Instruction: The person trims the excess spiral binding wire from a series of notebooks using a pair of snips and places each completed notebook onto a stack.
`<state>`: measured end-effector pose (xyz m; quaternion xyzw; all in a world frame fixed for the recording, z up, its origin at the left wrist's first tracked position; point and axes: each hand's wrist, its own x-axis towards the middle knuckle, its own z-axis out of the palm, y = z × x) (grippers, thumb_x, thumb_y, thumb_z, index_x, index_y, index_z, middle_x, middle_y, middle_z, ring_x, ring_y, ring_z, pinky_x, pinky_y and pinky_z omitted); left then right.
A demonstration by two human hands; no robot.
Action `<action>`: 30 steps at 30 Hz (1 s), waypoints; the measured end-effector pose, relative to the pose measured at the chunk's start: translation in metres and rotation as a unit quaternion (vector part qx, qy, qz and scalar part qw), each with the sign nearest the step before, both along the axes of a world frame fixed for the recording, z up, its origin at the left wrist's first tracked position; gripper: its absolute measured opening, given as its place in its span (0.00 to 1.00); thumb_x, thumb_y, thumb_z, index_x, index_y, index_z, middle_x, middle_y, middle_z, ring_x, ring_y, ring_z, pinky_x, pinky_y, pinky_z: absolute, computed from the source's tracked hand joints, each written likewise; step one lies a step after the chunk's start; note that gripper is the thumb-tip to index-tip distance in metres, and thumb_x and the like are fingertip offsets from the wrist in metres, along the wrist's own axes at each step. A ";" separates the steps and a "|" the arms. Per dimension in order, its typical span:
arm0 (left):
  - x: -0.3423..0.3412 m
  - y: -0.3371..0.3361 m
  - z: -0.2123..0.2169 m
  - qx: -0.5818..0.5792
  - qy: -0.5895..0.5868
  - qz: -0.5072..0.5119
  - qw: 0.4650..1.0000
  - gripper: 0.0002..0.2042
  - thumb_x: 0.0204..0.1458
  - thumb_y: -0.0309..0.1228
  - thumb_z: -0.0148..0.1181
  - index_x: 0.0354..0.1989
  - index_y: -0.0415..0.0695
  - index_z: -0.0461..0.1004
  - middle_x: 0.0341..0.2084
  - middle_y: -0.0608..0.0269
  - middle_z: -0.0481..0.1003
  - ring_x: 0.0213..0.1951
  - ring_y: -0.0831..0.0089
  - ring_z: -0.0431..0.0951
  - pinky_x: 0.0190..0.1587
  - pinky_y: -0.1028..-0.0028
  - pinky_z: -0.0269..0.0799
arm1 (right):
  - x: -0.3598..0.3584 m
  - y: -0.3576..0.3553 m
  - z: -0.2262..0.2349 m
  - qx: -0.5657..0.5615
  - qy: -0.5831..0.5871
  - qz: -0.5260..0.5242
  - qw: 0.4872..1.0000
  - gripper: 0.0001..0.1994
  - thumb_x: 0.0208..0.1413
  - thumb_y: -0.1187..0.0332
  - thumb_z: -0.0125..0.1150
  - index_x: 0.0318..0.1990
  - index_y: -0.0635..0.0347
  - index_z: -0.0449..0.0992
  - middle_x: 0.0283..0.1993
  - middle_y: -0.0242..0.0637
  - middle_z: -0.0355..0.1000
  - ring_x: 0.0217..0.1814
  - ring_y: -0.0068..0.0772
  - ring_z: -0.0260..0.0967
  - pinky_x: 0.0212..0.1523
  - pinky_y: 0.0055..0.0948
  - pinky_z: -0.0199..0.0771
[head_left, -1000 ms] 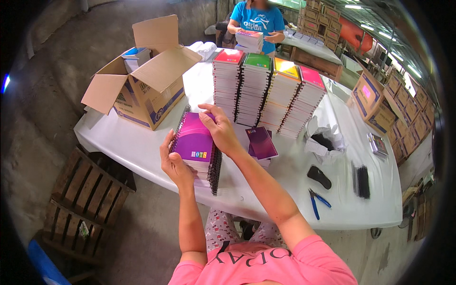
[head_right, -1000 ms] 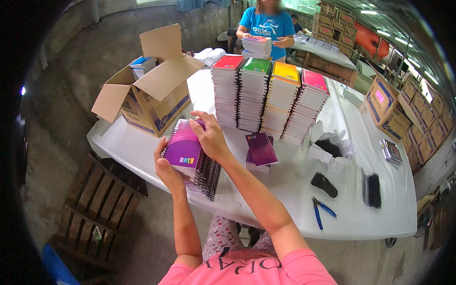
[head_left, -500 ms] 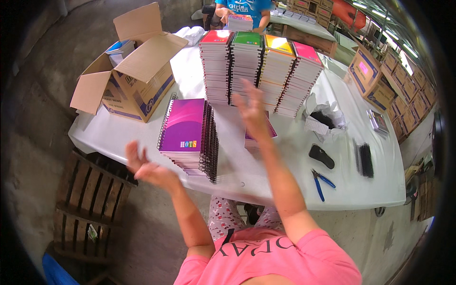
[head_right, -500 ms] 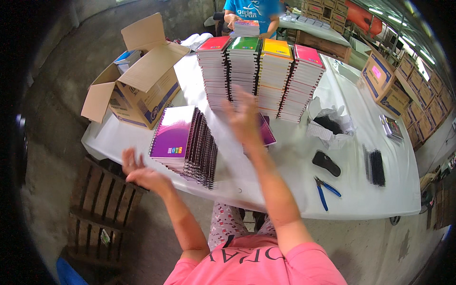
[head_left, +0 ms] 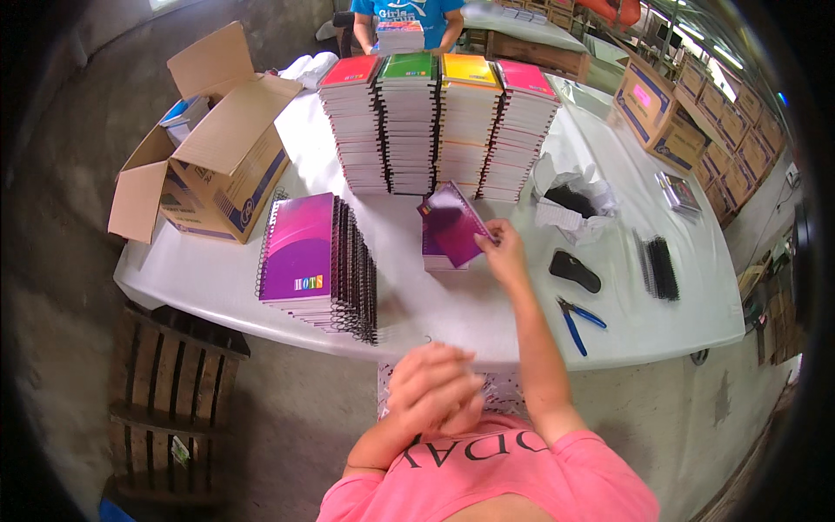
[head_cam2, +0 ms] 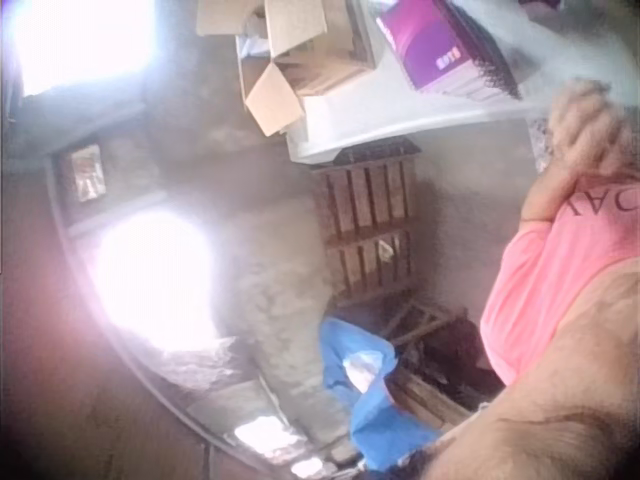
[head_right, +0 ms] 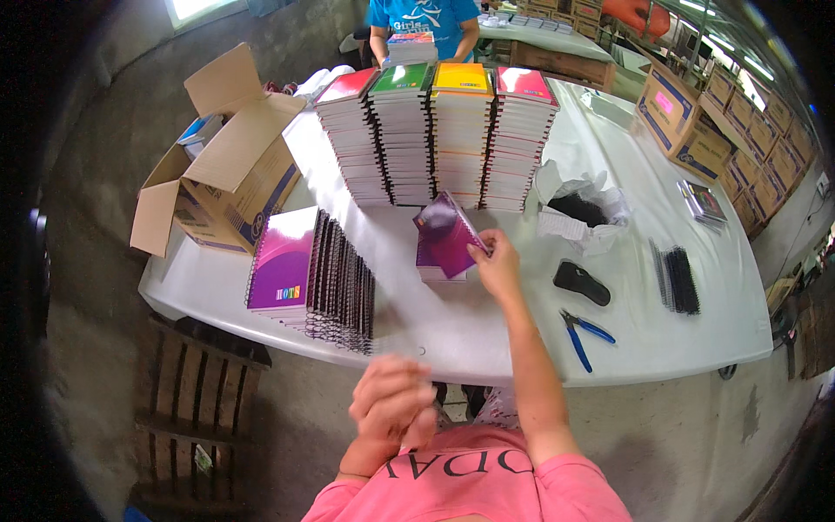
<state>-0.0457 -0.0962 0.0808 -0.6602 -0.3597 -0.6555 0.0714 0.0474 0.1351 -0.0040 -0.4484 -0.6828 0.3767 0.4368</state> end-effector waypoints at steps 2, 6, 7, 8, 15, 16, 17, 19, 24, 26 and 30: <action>0.019 0.018 -0.012 -0.080 -0.015 0.044 0.996 0.19 0.40 0.30 0.65 0.45 0.45 0.73 0.38 0.59 0.72 0.46 0.60 0.74 0.52 0.59 0.65 | 0.024 -0.031 0.035 0.078 -0.018 0.015 0.997 0.11 0.49 0.72 0.62 0.39 0.64 0.71 0.33 0.43 0.75 0.32 0.40 0.74 0.33 0.31 0.71; 0.047 0.046 -0.030 -0.214 0.104 0.141 0.961 0.25 0.43 0.40 0.65 0.52 0.48 0.69 0.47 0.60 0.68 0.59 0.56 0.62 0.62 0.48 0.41 | 0.096 -0.093 0.033 0.203 -0.212 0.066 0.954 0.12 0.47 0.76 0.58 0.41 0.59 0.71 0.33 0.42 0.75 0.31 0.47 0.74 0.31 0.38 0.74; 0.055 0.053 -0.042 -0.240 0.146 0.157 0.947 0.27 0.44 0.41 0.64 0.54 0.49 0.67 0.49 0.60 0.67 0.62 0.55 0.58 0.64 0.46 0.34 | 0.113 -0.100 0.017 0.232 -0.241 0.093 0.938 0.13 0.46 0.77 0.58 0.42 0.58 0.71 0.33 0.41 0.75 0.31 0.46 0.74 0.32 0.39 0.74; 0.060 0.062 -0.056 -0.269 0.204 0.184 0.923 0.26 0.44 0.47 0.64 0.50 0.49 0.70 0.47 0.60 0.67 0.61 0.56 0.57 0.63 0.42 0.26 | 0.122 -0.105 0.008 0.213 -0.227 0.099 0.945 0.15 0.46 0.76 0.59 0.44 0.57 0.71 0.36 0.42 0.75 0.35 0.46 0.74 0.35 0.39 0.74; 0.063 0.090 -0.117 -0.234 0.166 0.188 0.939 0.27 0.32 0.55 0.69 0.29 0.45 0.69 0.35 0.59 0.65 0.47 0.57 0.63 0.54 0.50 0.51 | 0.193 -0.062 0.033 0.057 -0.172 0.174 0.968 0.32 0.45 0.70 0.66 0.60 0.57 0.63 0.60 0.46 0.63 0.60 0.46 0.62 0.60 0.36 0.61; 0.067 0.094 -0.109 -0.197 0.176 0.203 0.943 0.28 0.25 0.55 0.71 0.24 0.45 0.67 0.32 0.59 0.65 0.43 0.57 0.64 0.48 0.56 0.56 | 0.218 -0.040 0.030 0.057 -0.146 0.078 0.985 0.32 0.44 0.70 0.66 0.60 0.57 0.63 0.59 0.45 0.64 0.59 0.46 0.63 0.60 0.36 0.61; 0.071 0.096 -0.107 -0.192 0.172 0.210 0.943 0.28 0.25 0.54 0.72 0.23 0.45 0.67 0.31 0.59 0.65 0.42 0.58 0.64 0.48 0.56 0.56 | 0.248 -0.012 0.018 0.079 -0.180 -0.061 0.979 0.30 0.46 0.70 0.65 0.59 0.57 0.64 0.58 0.45 0.64 0.59 0.48 0.62 0.59 0.38 0.61; 0.075 0.095 -0.109 -0.185 0.168 0.220 0.943 0.26 0.25 0.51 0.72 0.22 0.45 0.67 0.30 0.59 0.65 0.40 0.58 0.64 0.49 0.56 0.55 | 0.305 0.048 -0.012 0.129 -0.310 -0.263 0.905 0.24 0.48 0.71 0.62 0.55 0.57 0.67 0.54 0.44 0.65 0.57 0.49 0.61 0.57 0.41 0.60; 0.070 0.093 -0.120 -0.155 0.167 0.254 0.940 0.23 0.27 0.52 0.71 0.22 0.51 0.68 0.28 0.67 0.67 0.40 0.63 0.65 0.50 0.51 0.51 | 0.321 0.098 -0.042 0.063 -0.421 -0.353 0.833 0.23 0.49 0.68 0.58 0.55 0.57 0.67 0.51 0.44 0.65 0.55 0.47 0.62 0.52 0.42 0.63; 0.071 0.092 -0.122 -0.162 0.166 0.247 0.941 0.22 0.28 0.53 0.70 0.22 0.52 0.69 0.29 0.68 0.68 0.40 0.64 0.65 0.51 0.51 0.50 | 0.324 0.104 -0.050 0.079 -0.419 -0.364 0.828 0.22 0.50 0.68 0.56 0.55 0.57 0.67 0.51 0.46 0.65 0.55 0.46 0.63 0.50 0.41 0.64; 0.071 0.096 -0.121 -0.174 0.174 0.244 0.938 0.22 0.29 0.53 0.70 0.22 0.52 0.69 0.30 0.68 0.68 0.42 0.64 0.65 0.51 0.51 0.50 | 0.330 0.119 -0.047 0.031 -0.464 -0.308 0.830 0.23 0.50 0.74 0.52 0.57 0.57 0.65 0.49 0.48 0.66 0.52 0.47 0.65 0.47 0.41 0.67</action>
